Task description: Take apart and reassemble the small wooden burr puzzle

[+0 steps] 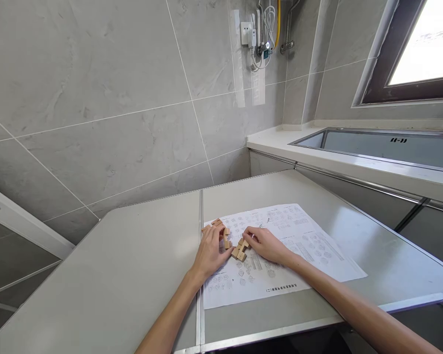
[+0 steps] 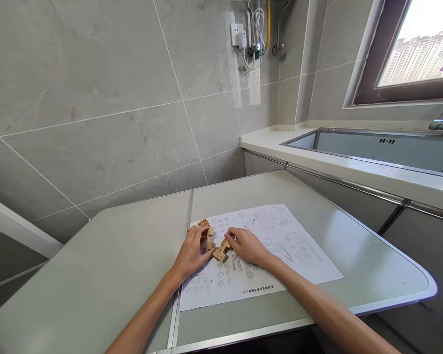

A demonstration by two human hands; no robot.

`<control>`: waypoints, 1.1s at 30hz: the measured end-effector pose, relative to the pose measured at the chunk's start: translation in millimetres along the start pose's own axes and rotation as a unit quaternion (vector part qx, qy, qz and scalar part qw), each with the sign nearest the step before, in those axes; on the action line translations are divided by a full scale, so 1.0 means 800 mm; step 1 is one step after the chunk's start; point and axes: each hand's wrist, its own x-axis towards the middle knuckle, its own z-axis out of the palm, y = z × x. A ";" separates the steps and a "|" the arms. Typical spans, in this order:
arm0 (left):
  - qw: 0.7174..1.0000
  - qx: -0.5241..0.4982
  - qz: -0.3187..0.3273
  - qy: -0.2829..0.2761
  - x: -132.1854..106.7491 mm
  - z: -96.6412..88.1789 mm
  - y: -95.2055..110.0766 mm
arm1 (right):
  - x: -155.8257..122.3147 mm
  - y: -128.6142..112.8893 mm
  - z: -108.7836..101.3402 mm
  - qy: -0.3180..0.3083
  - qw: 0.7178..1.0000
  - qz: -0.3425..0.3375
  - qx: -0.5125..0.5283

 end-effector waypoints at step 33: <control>0.989 -0.043 0.071 -0.123 -0.001 -0.011 0.029 | -0.002 0.007 -0.005 -0.186 0.953 0.030 0.237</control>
